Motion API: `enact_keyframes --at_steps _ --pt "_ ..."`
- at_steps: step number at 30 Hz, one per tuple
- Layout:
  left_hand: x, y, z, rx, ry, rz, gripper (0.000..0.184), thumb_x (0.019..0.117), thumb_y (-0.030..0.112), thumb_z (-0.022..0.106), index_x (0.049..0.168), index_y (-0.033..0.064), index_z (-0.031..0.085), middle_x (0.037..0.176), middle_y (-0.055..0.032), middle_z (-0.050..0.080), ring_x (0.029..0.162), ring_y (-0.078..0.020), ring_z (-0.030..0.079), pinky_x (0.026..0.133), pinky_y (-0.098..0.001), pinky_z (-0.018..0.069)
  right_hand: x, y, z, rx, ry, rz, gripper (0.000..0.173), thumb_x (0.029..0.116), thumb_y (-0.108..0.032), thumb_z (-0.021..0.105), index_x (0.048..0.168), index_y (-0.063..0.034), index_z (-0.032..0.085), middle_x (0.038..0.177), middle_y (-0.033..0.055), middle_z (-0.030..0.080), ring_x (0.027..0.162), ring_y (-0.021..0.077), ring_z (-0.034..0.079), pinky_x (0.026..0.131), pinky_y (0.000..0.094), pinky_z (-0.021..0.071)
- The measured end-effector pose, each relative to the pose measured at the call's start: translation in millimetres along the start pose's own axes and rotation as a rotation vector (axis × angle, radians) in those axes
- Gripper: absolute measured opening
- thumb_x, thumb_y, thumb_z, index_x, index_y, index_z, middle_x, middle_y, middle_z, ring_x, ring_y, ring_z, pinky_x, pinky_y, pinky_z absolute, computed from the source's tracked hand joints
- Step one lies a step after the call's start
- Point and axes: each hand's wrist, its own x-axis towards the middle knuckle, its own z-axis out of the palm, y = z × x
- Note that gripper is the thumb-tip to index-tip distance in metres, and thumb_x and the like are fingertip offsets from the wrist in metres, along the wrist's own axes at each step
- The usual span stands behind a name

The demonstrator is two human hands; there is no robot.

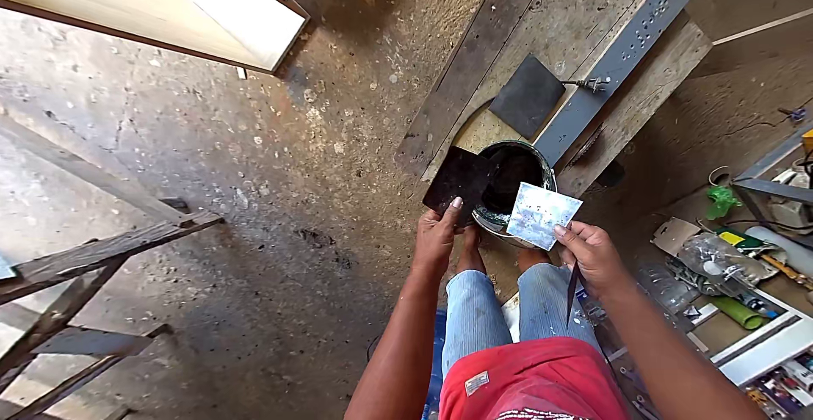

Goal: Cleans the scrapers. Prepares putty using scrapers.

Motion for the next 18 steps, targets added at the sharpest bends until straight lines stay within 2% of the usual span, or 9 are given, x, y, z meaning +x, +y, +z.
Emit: enact_keyframes --at_steps 2,5,8,9,10,11,13,16,18 --pt "6.0 0.5 -9.1 -0.049 -0.024 0.000 0.019 0.1031 0.023 0.061 0.114 0.0094 0.067 0.101 -0.0040 0.074 0.082 -0.0123 0.070 0.070 -0.0290 0.0594 -2.4 -4.0 0.8 0.114 -0.045 0.061 0.024 0.1019 -0.014 0.055 0.081 -0.0058 0.064 0.056 -0.0014 0.051 0.043 0.0050 0.043 0.044 0.0205 0.0415" --pt "13.8 4.4 -19.8 0.028 -0.029 0.032 0.018 0.1030 0.024 0.061 0.115 0.0113 0.067 0.102 -0.0020 0.074 0.084 -0.0112 0.070 0.072 -0.0285 0.0593 -4.7 -12.2 2.9 0.224 -0.044 0.111 0.027 0.1035 -0.014 0.049 0.082 -0.0055 0.062 0.052 -0.0003 0.049 0.040 0.0063 0.044 0.043 0.0219 0.0431" --pt "14.7 7.0 -27.2 0.050 -0.012 0.045 0.022 0.1030 0.028 0.061 0.119 0.0122 0.065 0.106 -0.0015 0.072 0.088 -0.0119 0.070 0.074 -0.0306 0.0590 -4.0 -21.2 11.2 0.256 0.245 0.153 0.024 0.1047 -0.015 0.053 0.085 -0.0048 0.063 0.057 0.0016 0.053 0.043 0.0074 0.046 0.042 0.0237 0.0438" --pt "13.0 7.1 -28.2 0.043 -0.003 0.048 0.023 0.1029 0.029 0.062 0.119 0.0128 0.064 0.107 -0.0011 0.072 0.089 -0.0117 0.070 0.074 -0.0306 0.0591 -2.8 -23.6 11.8 0.228 0.369 0.159 0.020 0.1039 -0.019 0.057 0.092 -0.0058 0.066 0.067 0.0025 0.059 0.052 0.0089 0.053 0.049 0.0267 0.0491" --pt "9.3 6.3 -28.3 0.034 0.010 0.045 0.024 0.1024 0.030 0.062 0.120 0.0132 0.063 0.107 -0.0007 0.072 0.090 -0.0116 0.070 0.075 -0.0309 0.0593 -2.8 -25.9 10.0 0.204 0.472 0.165 0.019 0.1031 -0.023 0.060 0.102 -0.0062 0.068 0.083 0.0047 0.066 0.070 0.0127 0.062 0.064 0.0333 0.0555" --pt "5.4 5.5 -28.0 0.026 0.023 0.039 0.025 0.1020 0.031 0.063 0.120 0.0134 0.063 0.107 -0.0006 0.071 0.091 -0.0116 0.069 0.076 -0.0313 0.0594 -1.0 -26.8 7.2 0.193 0.554 0.154 0.021 0.1030 -0.025 0.060 0.108 -0.0058 0.067 0.097 0.0073 0.068 0.087 0.0167 0.065 0.078 0.0398 0.0566" --pt "2.9 4.3 -24.6 -0.001 0.044 0.029 0.023 0.1021 0.028 0.063 0.119 0.0122 0.062 0.108 -0.0014 0.071 0.091 -0.0123 0.069 0.076 -0.0315 0.0591 9.2 -30.5 1.4 0.189 0.703 0.137 0.028 0.1030 -0.028 0.060 0.117 -0.0044 0.066 0.114 0.0111 0.067 0.108 0.0211 0.063 0.093 0.0461 0.0525" --pt "-3.7 -2.1 -15.8 -0.034 0.041 0.005 0.019 0.1029 0.023 0.061 0.118 0.0109 0.062 0.107 -0.0023 0.071 0.090 -0.0128 0.069 0.074 -0.0314 0.0592 16.6 -39.5 -5.9 0.237 0.846 0.177 0.036 0.1041 -0.029 0.059 0.130 -0.0046 0.062 0.132 0.0148 0.060 0.124 0.0253 0.056 0.102 0.0515 0.0469" --pt "-6.5 -5.2 -9.6 -0.042 0.033 -0.001 0.019 0.1034 0.021 0.060 0.119 0.0103 0.062 0.106 -0.0030 0.071 0.089 -0.0131 0.069 0.074 -0.0312 0.0593 19.2 -42.9 -9.4 0.304 0.884 0.193 0.038 0.1048 -0.030 0.057 0.135 -0.0065 0.059 0.138 0.0148 0.057 0.130 0.0267 0.053 0.105 0.0536 0.0451"
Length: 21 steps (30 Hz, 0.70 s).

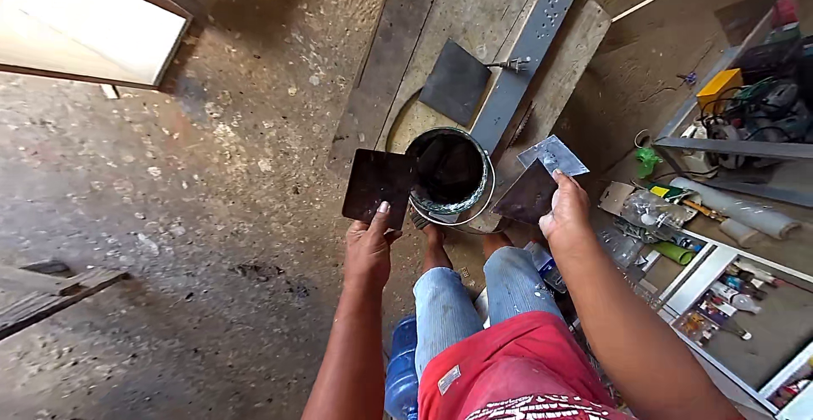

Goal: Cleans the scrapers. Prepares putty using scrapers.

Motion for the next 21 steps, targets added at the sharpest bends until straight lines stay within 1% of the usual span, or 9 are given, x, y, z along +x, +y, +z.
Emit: enact_keyframes --at_steps 3,6,9,12,14,16,18,19,21 --pt "-2.8 -5.1 4.4 0.010 -0.025 0.010 0.019 0.1035 0.021 0.060 0.118 0.0095 0.063 0.106 -0.0038 0.072 0.089 -0.0137 0.070 0.074 -0.0316 0.0598 5.2 0.5 -2.3 0.048 0.026 0.028 0.038 0.1060 -0.030 0.055 0.137 -0.0079 0.057 0.139 0.0154 0.056 0.131 0.0281 0.053 0.105 0.0542 0.0459" --pt "-2.2 -8.1 4.2 0.043 -0.038 0.034 0.017 0.1033 0.021 0.060 0.115 0.0097 0.064 0.104 -0.0031 0.073 0.087 -0.0132 0.070 0.073 -0.0313 0.0602 11.1 4.3 -5.5 0.056 0.024 0.006 0.036 0.1072 -0.029 0.052 0.135 -0.0064 0.058 0.135 0.0161 0.059 0.127 0.0276 0.056 0.103 0.0524 0.0481" --pt "-3.0 -11.1 0.8 0.081 -0.066 0.061 0.016 0.1035 0.020 0.060 0.114 0.0101 0.066 0.104 -0.0020 0.073 0.087 -0.0122 0.071 0.073 -0.0304 0.0600 10.6 6.4 -10.5 0.009 0.047 -0.017 0.035 0.1072 -0.029 0.052 0.133 -0.0066 0.060 0.135 0.0151 0.059 0.128 0.0265 0.055 0.104 0.0524 0.0458" --pt "-3.1 -11.2 -2.7 0.128 -0.080 0.092 0.014 0.1031 0.019 0.060 0.112 0.0105 0.067 0.103 -0.0008 0.073 0.086 -0.0113 0.070 0.072 -0.0296 0.0594 10.0 8.7 -15.5 -0.028 0.036 -0.035 0.038 0.1070 -0.031 0.053 0.135 -0.0062 0.059 0.139 0.0153 0.056 0.132 0.0267 0.051 0.106 0.0540 0.0431" --pt "-4.5 -8.5 -3.9 0.225 -0.103 0.136 0.014 0.1027 0.019 0.061 0.111 0.0106 0.068 0.101 0.0002 0.073 0.085 -0.0097 0.070 0.073 -0.0294 0.0595 10.8 11.2 -20.0 -0.032 0.013 -0.052 0.040 0.1062 -0.032 0.054 0.136 -0.0063 0.060 0.141 0.0148 0.056 0.133 0.0262 0.051 0.107 0.0539 0.0427" --pt "-4.7 -2.6 -5.6 0.389 -0.155 0.205 0.016 0.1020 0.020 0.062 0.112 0.0104 0.069 0.099 0.0016 0.074 0.083 -0.0072 0.069 0.075 -0.0288 0.0585 10.7 12.8 -25.1 -0.022 -0.023 -0.084 0.041 0.1044 -0.033 0.057 0.135 -0.0068 0.061 0.140 0.0132 0.058 0.132 0.0249 0.053 0.108 0.0530 0.0430" --pt "-4.2 5.4 -6.5 0.514 -0.212 0.249 0.016 0.1017 0.019 0.062 0.113 0.0117 0.070 0.097 0.0033 0.073 0.082 -0.0041 0.068 0.075 -0.0272 0.0572 7.4 12.6 -31.2 0.005 -0.067 -0.126 0.039 0.1033 -0.032 0.060 0.132 -0.0061 0.063 0.134 0.0127 0.061 0.126 0.0244 0.056 0.104 0.0514 0.0465" --pt "-3.1 9.3 -7.0 0.558 -0.242 0.269 0.016 0.1016 0.019 0.062 0.114 0.0129 0.071 0.098 0.0039 0.074 0.082 -0.0027 0.067 0.076 -0.0263 0.0566 4.8 12.4 -33.8 0.022 -0.090 -0.152 0.036 0.1028 -0.032 0.061 0.127 -0.0057 0.064 0.128 0.0124 0.063 0.120 0.0237 0.059 0.099 0.0500 0.0488" --pt "0.8 15.0 -8.0 0.640 -0.276 0.289 0.018 0.1014 0.019 0.063 0.116 0.0138 0.071 0.101 0.0023 0.074 0.086 -0.0045 0.068 0.080 -0.0296 0.0566 1.9 13.0 -38.3 0.043 -0.133 -0.218 0.032 0.1030 -0.031 0.061 0.121 -0.0052 0.066 0.119 0.0112 0.065 0.113 0.0213 0.061 0.096 0.0471 0.0509"
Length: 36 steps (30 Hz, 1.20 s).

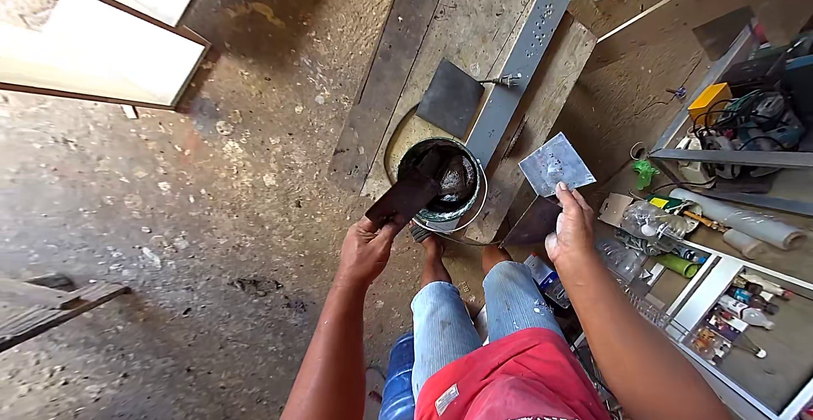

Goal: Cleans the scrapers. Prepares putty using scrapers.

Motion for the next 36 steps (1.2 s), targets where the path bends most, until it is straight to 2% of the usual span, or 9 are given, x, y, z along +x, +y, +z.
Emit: enact_keyframes --at_steps 4,10,12,16,19,23,26,29,36 --pt "6.5 6.8 -0.3 0.095 -0.029 0.007 0.018 0.1015 0.021 0.063 0.116 0.0145 0.072 0.105 -0.0004 0.073 0.089 -0.0087 0.068 0.081 -0.0379 0.0559 -3.1 -0.6 -2.8 0.003 -0.044 -0.178 0.022 0.1045 -0.027 0.058 0.093 -0.0101 0.066 0.087 0.0016 0.063 0.086 0.0118 0.062 0.080 0.0364 0.0526" --pt "15.7 8.6 2.6 0.228 -0.127 0.123 0.032 0.1000 0.021 0.065 0.131 0.0148 0.067 0.140 -0.0025 0.061 0.122 -0.0112 0.062 0.105 -0.0416 0.0505 -5.0 1.9 -4.3 0.032 -0.127 -0.335 0.026 0.1052 -0.020 0.056 0.082 -0.0117 0.063 0.068 -0.0024 0.054 0.062 0.0078 0.053 0.065 0.0272 0.0495" --pt "21.0 7.6 3.3 0.304 -0.177 0.135 0.028 0.1004 0.026 0.065 0.126 0.0138 0.070 0.148 -0.0034 0.055 0.129 -0.0147 0.058 0.108 -0.0457 0.0478 -4.4 2.7 -4.8 0.010 -0.142 -0.401 0.029 0.1047 -0.019 0.056 0.076 -0.0135 0.058 0.061 -0.0040 0.047 0.054 0.0067 0.047 0.056 0.0245 0.0453" --pt "33.8 12.7 4.4 0.461 -0.253 0.117 0.026 0.1009 0.034 0.062 0.108 0.0129 0.077 0.156 -0.0027 0.048 0.136 -0.0222 0.053 0.107 -0.0555 0.0448 -4.0 3.0 -6.0 -0.017 -0.159 -0.495 0.030 0.1047 -0.016 0.054 0.075 -0.0140 0.055 0.056 -0.0059 0.041 0.048 0.0048 0.042 0.051 0.0212 0.0412" --pt "46.8 22.9 11.0 0.583 -0.283 0.069 0.028 0.1016 0.036 0.060 0.109 0.0155 0.078 0.159 -0.0019 0.044 0.136 -0.0266 0.053 0.105 -0.0612 0.0451 -4.8 2.2 -6.7 -0.039 -0.160 -0.540 0.031 0.1044 -0.015 0.053 0.074 -0.0139 0.055 0.055 -0.0066 0.041 0.047 0.0043 0.041 0.050 0.0207 0.0409" --pt "72.7 34.0 29.6 0.777 -0.353 -0.029 0.030 0.1021 0.038 0.057 0.103 0.0162 0.077 0.158 -0.0046 0.044 0.134 -0.0328 0.055 0.098 -0.0659 0.0482 -3.9 1.3 -5.2 -0.033 -0.163 -0.574 0.030 0.1038 -0.013 0.054 0.074 -0.0136 0.056 0.055 -0.0061 0.042 0.048 0.0048 0.044 0.051 0.0212 0.0421" --pt "92.0 35.4 45.7 0.859 -0.379 -0.073 0.030 0.1005 0.036 0.059 0.099 0.0114 0.076 0.142 -0.0136 0.057 0.117 -0.0384 0.063 0.088 -0.0681 0.0513 -5.0 0.3 -3.6 -0.014 -0.182 -0.531 0.029 0.1038 -0.013 0.053 0.075 -0.0125 0.058 0.056 -0.0048 0.044 0.048 0.0058 0.044 0.051 0.0218 0.0426" --pt "109.3 33.3 56.8 0.914 -0.402 -0.118 0.030 0.1001 0.037 0.058 0.098 0.0115 0.074 0.129 -0.0152 0.061 0.105 -0.0379 0.066 0.081 -0.0666 0.0530 -5.8 0.2 -1.9 0.018 -0.202 -0.473 0.028 0.1042 -0.013 0.053 0.076 -0.0107 0.058 0.057 -0.0032 0.044 0.048 0.0072 0.043 0.050 0.0231 0.0428" --pt "126.1 29.6 73.7 0.927 -0.410 -0.164 0.028 0.0971 0.034 0.058 0.095 0.0109 0.073 0.117 -0.0171 0.067 0.105 -0.0387 0.066 0.079 -0.0667 0.0518 -2.3 3.9 -2.8 0.036 -0.210 -0.380 0.029 0.1045 -0.013 0.053 0.077 -0.0096 0.059 0.059 -0.0024 0.047 0.051 0.0079 0.046 0.053 0.0241 0.0451"
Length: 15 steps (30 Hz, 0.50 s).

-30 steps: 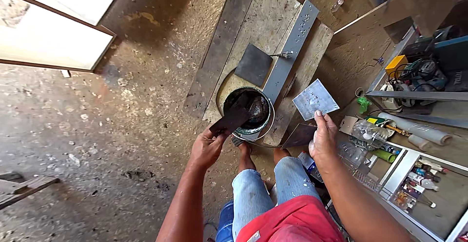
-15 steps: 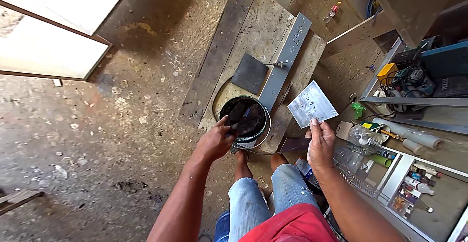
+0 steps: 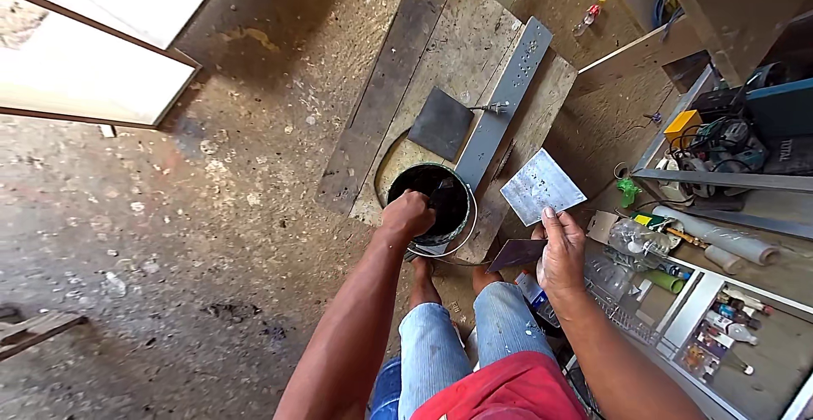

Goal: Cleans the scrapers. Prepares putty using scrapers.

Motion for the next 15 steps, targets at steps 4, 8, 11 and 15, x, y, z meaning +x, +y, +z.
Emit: enact_keyframes --at_steps 4,8,11,15 --pt "-0.5 3.7 -3.3 -0.014 -0.016 0.020 0.029 0.0964 0.035 0.058 0.094 0.0098 0.072 0.107 -0.0174 0.069 0.101 -0.0389 0.067 0.078 -0.0666 0.0517 1.1 0.8 -0.7 0.080 -0.013 0.059 0.029 0.1049 -0.013 0.052 0.077 -0.0095 0.058 0.060 -0.0013 0.047 0.051 0.0083 0.045 0.053 0.0243 0.0438" --pt "-26.7 1.8 -13.0 -0.214 -0.163 0.123 0.031 0.0991 0.033 0.061 0.081 0.0096 0.068 0.073 -0.0112 0.064 0.071 -0.0296 0.063 0.065 -0.0566 0.0481 2.0 -2.9 -2.0 0.130 -0.047 0.081 0.029 0.1059 -0.013 0.049 0.080 -0.0108 0.061 0.064 -0.0021 0.053 0.056 0.0071 0.051 0.058 0.0234 0.0472" --pt "-60.5 -17.8 -27.6 -0.412 -0.043 0.108 0.028 0.1013 0.031 0.060 0.086 0.0090 0.069 0.075 -0.0105 0.064 0.071 -0.0277 0.063 0.066 -0.0567 0.0494 2.2 -7.2 3.2 0.116 -0.008 0.106 0.025 0.1061 -0.013 0.050 0.085 -0.0102 0.064 0.073 -0.0012 0.061 0.068 0.0076 0.059 0.070 0.0257 0.0534" --pt "-107.6 -49.1 -23.0 -0.875 0.217 0.105 0.021 0.1025 0.026 0.061 0.105 0.0086 0.072 0.088 -0.0054 0.072 0.075 -0.0161 0.068 0.071 -0.0419 0.0572 1.8 -21.1 17.4 -0.042 0.187 0.280 0.020 0.1063 -0.021 0.054 0.105 -0.0049 0.065 0.101 0.0080 0.066 0.099 0.0163 0.063 0.090 0.0395 0.0530"
